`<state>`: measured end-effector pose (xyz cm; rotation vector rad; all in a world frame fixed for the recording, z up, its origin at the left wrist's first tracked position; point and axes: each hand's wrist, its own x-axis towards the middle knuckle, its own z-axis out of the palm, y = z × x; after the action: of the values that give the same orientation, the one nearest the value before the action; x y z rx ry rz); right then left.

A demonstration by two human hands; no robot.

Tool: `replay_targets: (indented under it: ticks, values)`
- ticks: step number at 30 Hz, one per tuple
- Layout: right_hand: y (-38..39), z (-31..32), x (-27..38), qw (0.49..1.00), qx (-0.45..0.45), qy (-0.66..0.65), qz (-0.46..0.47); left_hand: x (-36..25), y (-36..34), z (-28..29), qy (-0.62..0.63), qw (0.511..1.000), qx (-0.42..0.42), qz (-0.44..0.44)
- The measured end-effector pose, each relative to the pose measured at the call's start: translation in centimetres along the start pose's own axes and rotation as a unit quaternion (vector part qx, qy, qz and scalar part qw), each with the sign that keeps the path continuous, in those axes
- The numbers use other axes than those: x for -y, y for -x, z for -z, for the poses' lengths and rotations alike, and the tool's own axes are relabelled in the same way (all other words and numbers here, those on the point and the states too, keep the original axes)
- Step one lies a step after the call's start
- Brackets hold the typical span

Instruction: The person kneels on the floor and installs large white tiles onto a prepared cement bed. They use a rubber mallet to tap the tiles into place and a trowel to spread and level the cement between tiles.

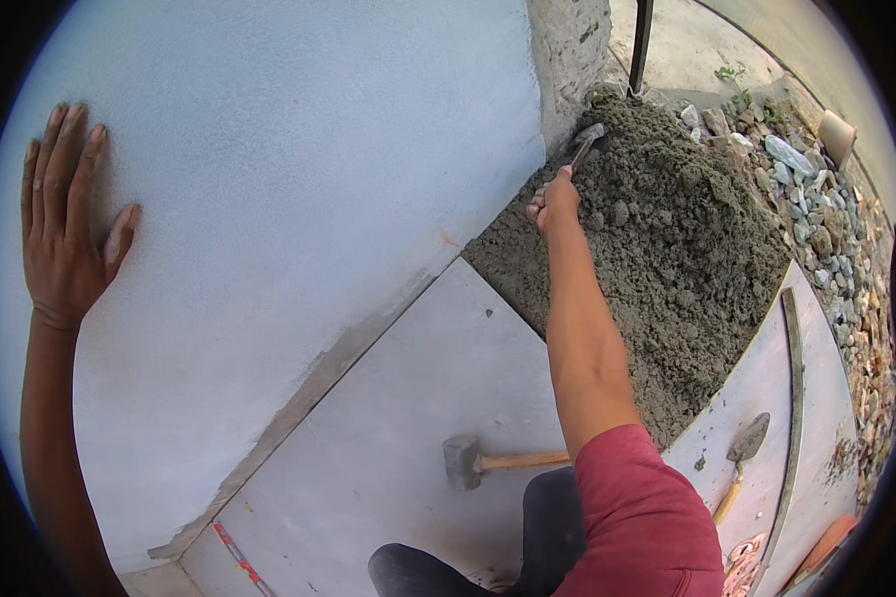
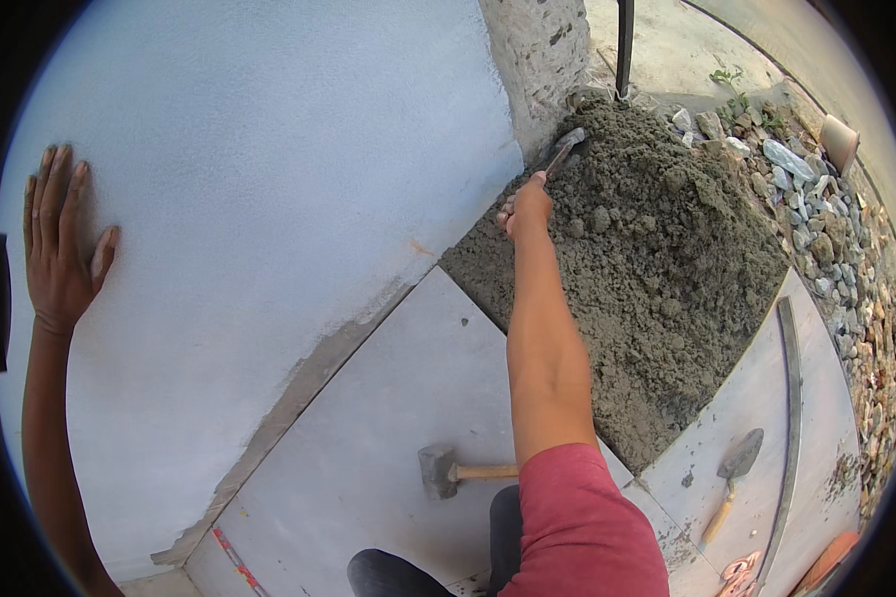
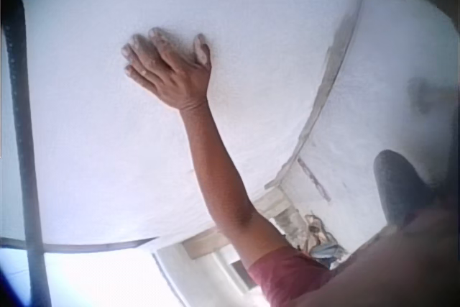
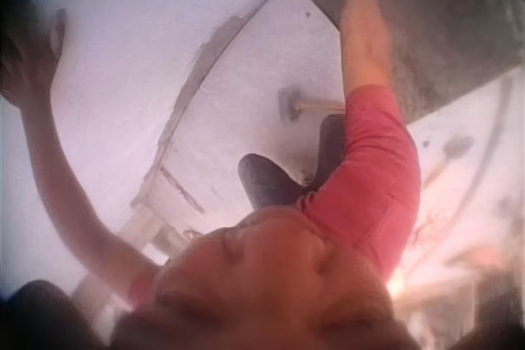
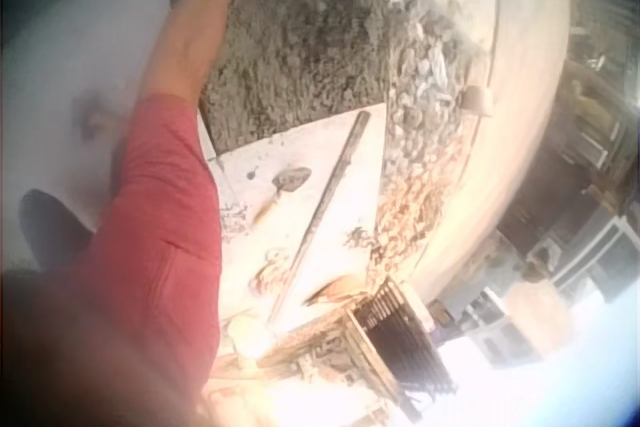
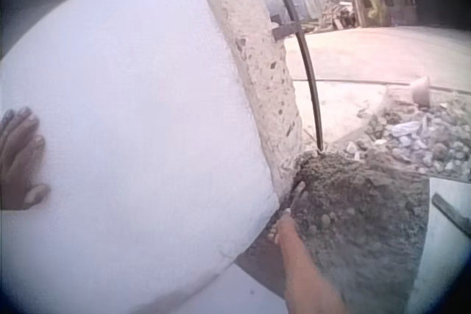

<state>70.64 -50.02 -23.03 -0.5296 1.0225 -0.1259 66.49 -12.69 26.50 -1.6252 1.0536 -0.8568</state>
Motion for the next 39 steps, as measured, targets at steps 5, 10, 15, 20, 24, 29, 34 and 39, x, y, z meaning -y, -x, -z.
replay_targets:
  ticks: [5, 10, 15, 20, 24, 29, 34, 39]
  values:
    - [7.0, -0.5, 0.8, 0.962, 0.053, -0.083, 0.256, -0.1, 0.3, -0.1, 0.001, 1.000, -0.005, -0.005]
    - [1.2, -0.5, -3.2, 1.000, -0.017, -0.016, 0.005, -0.1, -0.4, -0.1, 0.021, 1.000, -0.007, 0.005]
    - [6.6, -0.7, -0.4, 0.994, 0.043, -0.074, 0.073, 0.1, 0.6, 0.3, 0.025, 1.000, 0.000, 0.013]
    - [5.1, -0.2, -1.6, 0.982, -0.045, -0.023, 0.181, -0.1, -0.3, -0.5, 0.032, 0.999, -0.010, 0.006]
    - [-1.1, 0.1, -0.9, 0.990, 0.076, -0.091, -0.078, 0.2, -0.1, -0.4, 0.033, 0.999, -0.019, 0.017]
    - [9.5, -0.2, 0.5, 0.973, 0.047, -0.084, 0.210, 0.3, 0.6, -0.2, 0.030, 0.999, -0.014, 0.011]
    - [0.3, 0.4, -3.3, 0.998, 0.037, -0.033, -0.040, -0.3, -0.3, -0.7, 0.038, 0.999, -0.015, 0.011]
    - [3.8, 0.0, -1.3, 0.997, 0.024, -0.053, 0.047, 0.0, 0.5, -0.4, 0.025, 1.000, -0.002, 0.019]
